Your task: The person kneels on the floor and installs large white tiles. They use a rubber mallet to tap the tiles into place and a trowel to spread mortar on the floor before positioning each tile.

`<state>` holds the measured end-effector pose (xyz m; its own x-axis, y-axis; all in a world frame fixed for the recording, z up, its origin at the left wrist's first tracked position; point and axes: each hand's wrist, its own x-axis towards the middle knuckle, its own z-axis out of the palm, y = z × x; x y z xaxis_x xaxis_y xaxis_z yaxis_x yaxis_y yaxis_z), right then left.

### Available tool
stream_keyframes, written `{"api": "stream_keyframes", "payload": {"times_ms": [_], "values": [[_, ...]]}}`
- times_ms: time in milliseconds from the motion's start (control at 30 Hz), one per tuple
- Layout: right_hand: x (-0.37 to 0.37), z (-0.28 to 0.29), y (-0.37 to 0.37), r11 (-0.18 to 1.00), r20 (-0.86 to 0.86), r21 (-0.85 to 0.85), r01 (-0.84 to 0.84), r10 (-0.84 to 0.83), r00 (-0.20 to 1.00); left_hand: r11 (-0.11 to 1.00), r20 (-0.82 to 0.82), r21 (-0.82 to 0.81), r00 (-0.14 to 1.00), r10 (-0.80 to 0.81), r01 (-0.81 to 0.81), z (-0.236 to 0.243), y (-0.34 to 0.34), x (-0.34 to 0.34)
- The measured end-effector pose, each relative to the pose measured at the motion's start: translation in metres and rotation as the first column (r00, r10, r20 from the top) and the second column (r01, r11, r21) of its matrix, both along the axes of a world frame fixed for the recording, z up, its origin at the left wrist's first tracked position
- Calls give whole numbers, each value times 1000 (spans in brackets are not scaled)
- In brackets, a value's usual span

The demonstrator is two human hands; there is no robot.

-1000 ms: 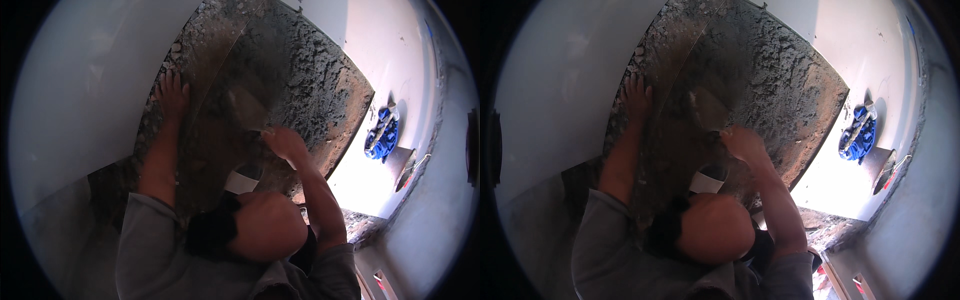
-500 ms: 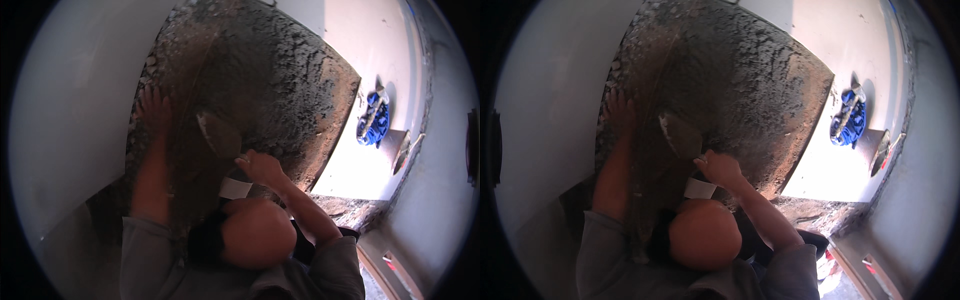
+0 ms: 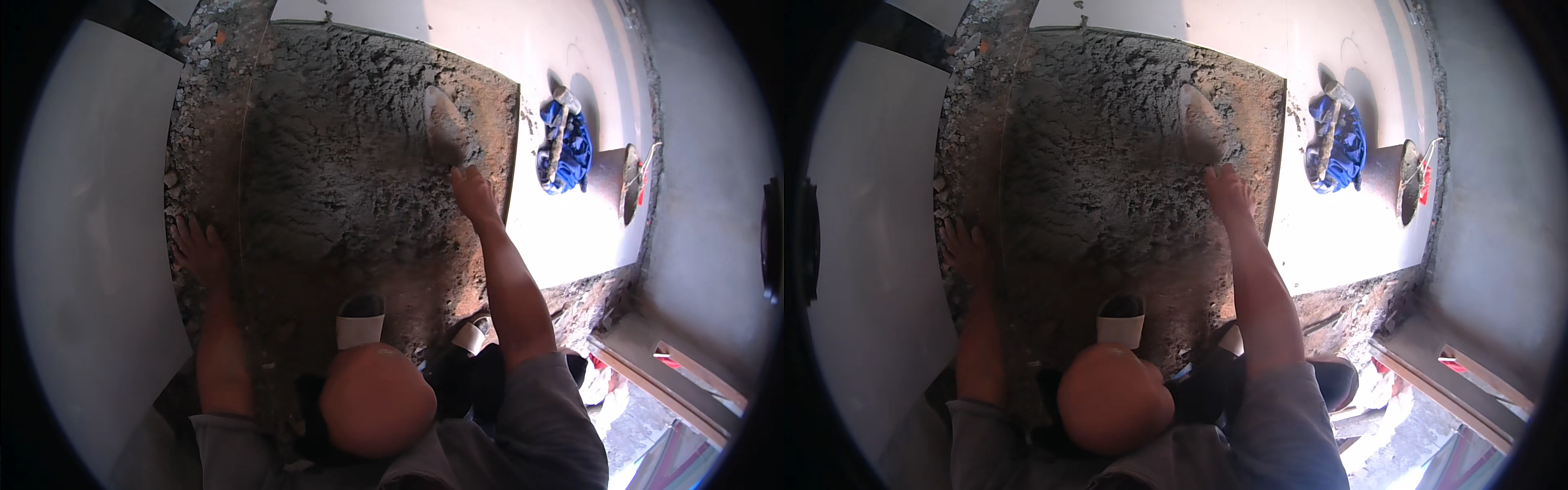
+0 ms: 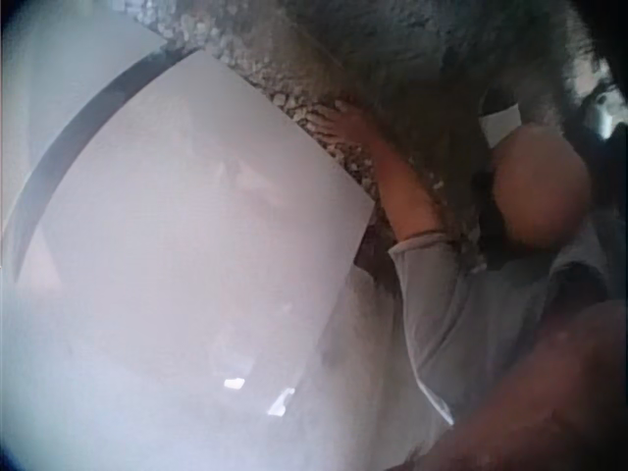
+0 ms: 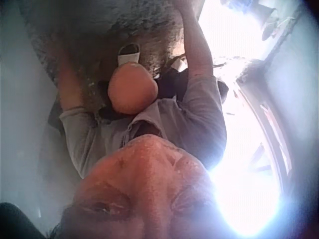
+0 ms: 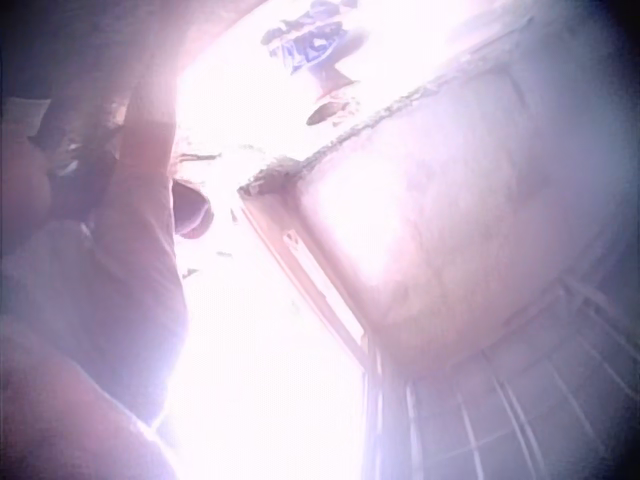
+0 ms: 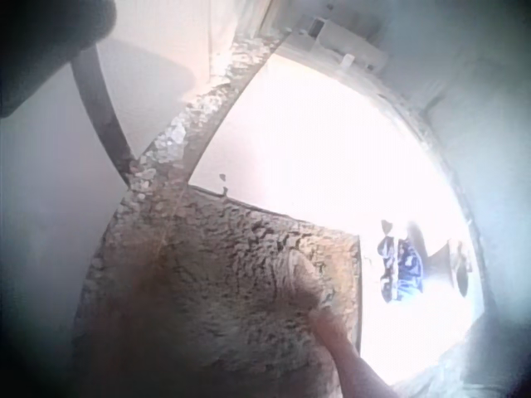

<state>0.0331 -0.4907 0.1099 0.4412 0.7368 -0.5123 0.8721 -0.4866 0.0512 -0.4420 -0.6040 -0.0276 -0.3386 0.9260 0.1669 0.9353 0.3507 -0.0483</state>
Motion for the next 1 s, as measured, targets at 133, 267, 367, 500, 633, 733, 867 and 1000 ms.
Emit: {"api": "stream_keyframes", "payload": {"times_ms": [133, 267, 367, 500, 633, 733, 867, 1000], "values": [[-7, 26, 16, 997, -26, 53, -56, 58, 998, 1000, 18, -4, 1000, -2, 2, 1, 0, 0], [-38, 42, 63, 938, -4, -54, -342, 342, 940, 999, 11, -38, 1000, -10, 10, 1, 0, -1], [-30, 39, 101, 929, 35, -137, -342, 350, 936, 998, -6, 10, 998, -62, 62, 2, 1, -1], [43, 24, 108, 968, 51, -195, -158, 171, 984, 997, 29, 44, 998, -63, 62, 5, 0, 2], [77, 15, 104, 966, 49, -255, -42, 57, 997, 999, 56, 30, 998, -33, 31, 5, 1, 3], [66, 15, 72, 994, -33, -98, -50, 47, 998, 1000, 38, -17, 999, -7, 8, 4, 0, 2], [68, -5, 19, 991, 66, -91, -96, 103, 993, 999, 9, -42, 1000, 1, -1, 1, 0, 0], [103, -23, 33, 996, 157, 87, -1, -12, 988, 999, 22, 25, 999, -42, 42, 1, 1, 1]]}}
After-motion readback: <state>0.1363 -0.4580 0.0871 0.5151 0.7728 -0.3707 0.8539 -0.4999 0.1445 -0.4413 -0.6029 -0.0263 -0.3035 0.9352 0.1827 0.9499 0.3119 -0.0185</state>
